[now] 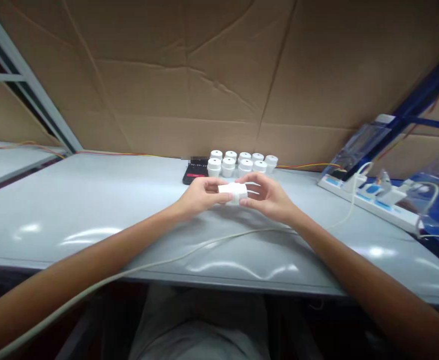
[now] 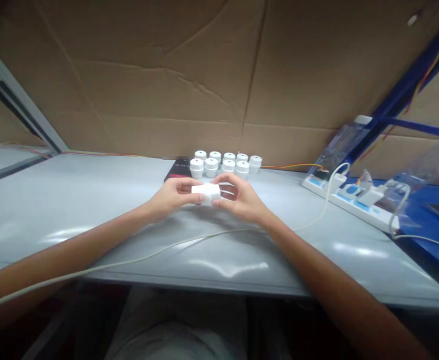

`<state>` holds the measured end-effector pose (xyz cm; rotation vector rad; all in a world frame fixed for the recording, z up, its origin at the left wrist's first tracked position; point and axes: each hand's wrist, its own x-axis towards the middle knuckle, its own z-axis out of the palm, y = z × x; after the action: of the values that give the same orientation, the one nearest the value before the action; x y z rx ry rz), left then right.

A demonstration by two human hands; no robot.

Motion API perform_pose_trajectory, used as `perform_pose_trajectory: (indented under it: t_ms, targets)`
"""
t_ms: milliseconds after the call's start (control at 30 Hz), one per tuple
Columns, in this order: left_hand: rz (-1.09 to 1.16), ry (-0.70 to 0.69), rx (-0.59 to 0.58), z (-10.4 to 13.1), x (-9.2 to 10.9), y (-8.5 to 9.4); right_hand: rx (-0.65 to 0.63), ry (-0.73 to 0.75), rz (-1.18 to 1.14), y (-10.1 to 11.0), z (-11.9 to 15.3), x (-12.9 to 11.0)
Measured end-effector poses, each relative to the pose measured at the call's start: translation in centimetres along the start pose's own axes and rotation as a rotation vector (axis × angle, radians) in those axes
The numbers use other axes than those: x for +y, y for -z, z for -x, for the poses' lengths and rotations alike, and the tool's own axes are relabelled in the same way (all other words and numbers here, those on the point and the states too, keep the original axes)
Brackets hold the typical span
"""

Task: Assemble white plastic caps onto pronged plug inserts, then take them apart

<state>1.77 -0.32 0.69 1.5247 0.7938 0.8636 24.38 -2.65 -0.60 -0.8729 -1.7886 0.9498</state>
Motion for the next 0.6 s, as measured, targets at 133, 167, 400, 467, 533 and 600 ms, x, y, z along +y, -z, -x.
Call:
perform_pose_trajectory:
  t_ms: [133,167,400,467,533,600]
  targets:
    - [0.138,0.168,-0.061,-0.1,0.0,0.2,0.000,0.066,0.040,-0.4,0.2,-0.2]
    - [0.147,0.217,-0.069,-0.1,0.0,0.3,0.005,0.104,0.076,-0.5,0.2,-0.4]
    - [0.178,0.355,-0.196,0.0,0.1,0.5,0.048,0.311,0.382,-0.8,0.7,-1.7]
    - [0.156,0.284,-0.181,0.1,0.2,0.5,0.051,0.276,0.355,-0.6,0.8,-1.8]
    - [0.121,0.182,-0.161,0.1,0.1,0.5,0.049,0.224,0.331,-0.4,0.8,-1.7]
    - [0.102,0.091,-0.134,0.1,0.0,0.6,0.046,0.187,0.324,-0.3,0.8,-1.6]
